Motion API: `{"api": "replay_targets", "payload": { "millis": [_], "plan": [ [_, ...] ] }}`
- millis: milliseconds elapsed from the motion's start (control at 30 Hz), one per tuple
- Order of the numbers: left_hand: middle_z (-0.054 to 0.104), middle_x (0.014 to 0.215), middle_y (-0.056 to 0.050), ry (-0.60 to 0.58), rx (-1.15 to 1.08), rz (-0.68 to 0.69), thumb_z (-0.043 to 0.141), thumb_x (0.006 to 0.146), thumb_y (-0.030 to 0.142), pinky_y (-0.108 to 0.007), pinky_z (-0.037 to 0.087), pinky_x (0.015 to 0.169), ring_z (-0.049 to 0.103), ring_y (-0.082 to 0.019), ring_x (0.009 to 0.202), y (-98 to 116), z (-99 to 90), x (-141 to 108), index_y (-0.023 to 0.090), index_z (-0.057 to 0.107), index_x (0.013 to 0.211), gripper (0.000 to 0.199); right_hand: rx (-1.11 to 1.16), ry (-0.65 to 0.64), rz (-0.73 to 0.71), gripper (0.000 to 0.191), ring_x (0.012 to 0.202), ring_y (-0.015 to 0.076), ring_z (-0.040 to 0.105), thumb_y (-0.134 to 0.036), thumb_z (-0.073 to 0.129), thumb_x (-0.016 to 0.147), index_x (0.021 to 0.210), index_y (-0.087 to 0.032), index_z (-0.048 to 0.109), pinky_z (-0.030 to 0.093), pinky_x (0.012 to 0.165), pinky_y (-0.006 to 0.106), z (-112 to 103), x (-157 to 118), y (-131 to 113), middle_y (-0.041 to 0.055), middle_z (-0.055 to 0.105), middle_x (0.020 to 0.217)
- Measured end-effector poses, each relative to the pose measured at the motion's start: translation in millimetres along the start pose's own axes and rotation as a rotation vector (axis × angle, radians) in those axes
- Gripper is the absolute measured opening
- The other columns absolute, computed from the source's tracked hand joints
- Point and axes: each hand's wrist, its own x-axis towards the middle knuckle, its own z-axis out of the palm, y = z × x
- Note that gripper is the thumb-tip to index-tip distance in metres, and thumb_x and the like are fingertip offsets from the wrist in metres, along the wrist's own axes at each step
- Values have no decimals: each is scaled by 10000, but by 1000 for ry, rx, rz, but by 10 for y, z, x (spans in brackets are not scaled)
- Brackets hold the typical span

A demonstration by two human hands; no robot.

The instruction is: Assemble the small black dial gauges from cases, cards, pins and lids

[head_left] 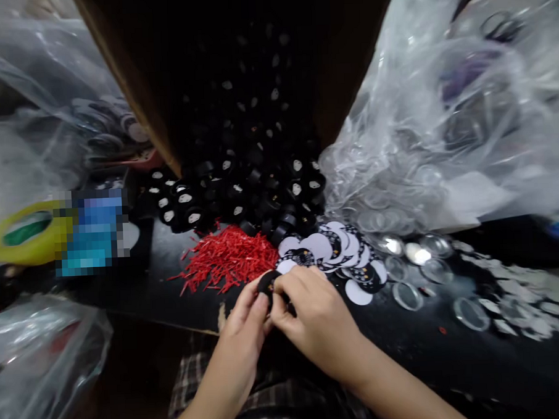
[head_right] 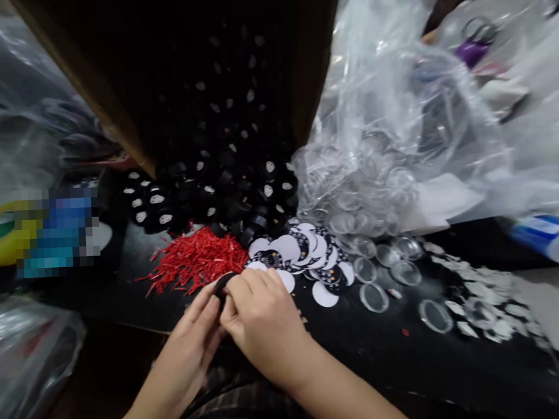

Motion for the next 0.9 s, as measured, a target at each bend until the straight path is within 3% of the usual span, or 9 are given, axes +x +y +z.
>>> {"api": "replay_targets", "payload": {
  "millis": [67,167,300,367,400,533,633,733,900],
  "plan": [
    [691,1147,-45,80,-76,-83,669,800,419,-398,475,991,605,-260,1141,-67,20,-1,296,666,1098,323,22,-27,95,155,655,149,488,-100,465,840,731,-183,538,396,670,303,-26,22,-43,3,551,699],
    [659,1221,-31,55,18,21,682,798,383,-366,443,1028,544,-264,1224,-113,6,26,307,649,1139,351,169,-122,237,112,637,123,505,-103,540,820,756,-191,564,403,626,259,-129,38,-32,-26,566,690],
    [649,1241,-48,-62,30,44,654,825,384,-418,425,1044,552,-279,1208,-71,-14,98,256,647,1137,337,404,-174,282,135,664,115,576,-228,549,885,793,-207,646,442,625,228,-318,105,434,-21,638,741],
    [671,1197,-55,-67,-89,-32,637,843,390,-419,456,1012,614,-249,1115,-58,5,120,230,640,1126,325,122,109,416,182,794,176,606,-294,528,906,962,-186,664,469,720,302,-381,190,852,49,657,904],
    [678,1184,-62,-72,-135,-64,638,846,380,-411,466,1002,633,-232,1078,-62,17,123,217,635,1127,325,-106,167,476,242,830,218,606,-293,552,885,1057,-157,653,468,747,356,-403,238,1065,97,636,985],
    [669,1193,-100,-150,-180,-135,646,851,352,-389,476,978,643,-222,1058,-120,46,113,175,629,1141,340,-364,94,511,235,819,286,603,-239,596,817,1002,-119,676,456,751,447,-476,347,1604,167,591,1049],
    [692,1141,-105,-169,-210,-159,642,855,356,-371,484,946,659,-221,1027,-143,46,128,177,637,1117,317,-334,189,477,162,790,243,596,-249,572,840,924,-141,658,464,761,403,-501,281,1486,122,613,960],
    [712,1078,-117,-190,-270,-229,622,869,349,-349,493,908,675,-220,989,-117,72,175,162,645,1088,289,-170,291,338,110,757,194,607,-247,551,875,930,-188,625,480,757,337,-410,140,1041,50,647,845],
    [727,889,-55,-140,-420,-323,591,893,274,-292,516,845,682,-143,817,-13,126,225,156,684,958,163,65,107,-32,156,974,193,627,-174,525,919,1049,-168,612,487,878,340,-63,-62,371,85,683,1037]
  ]
}}
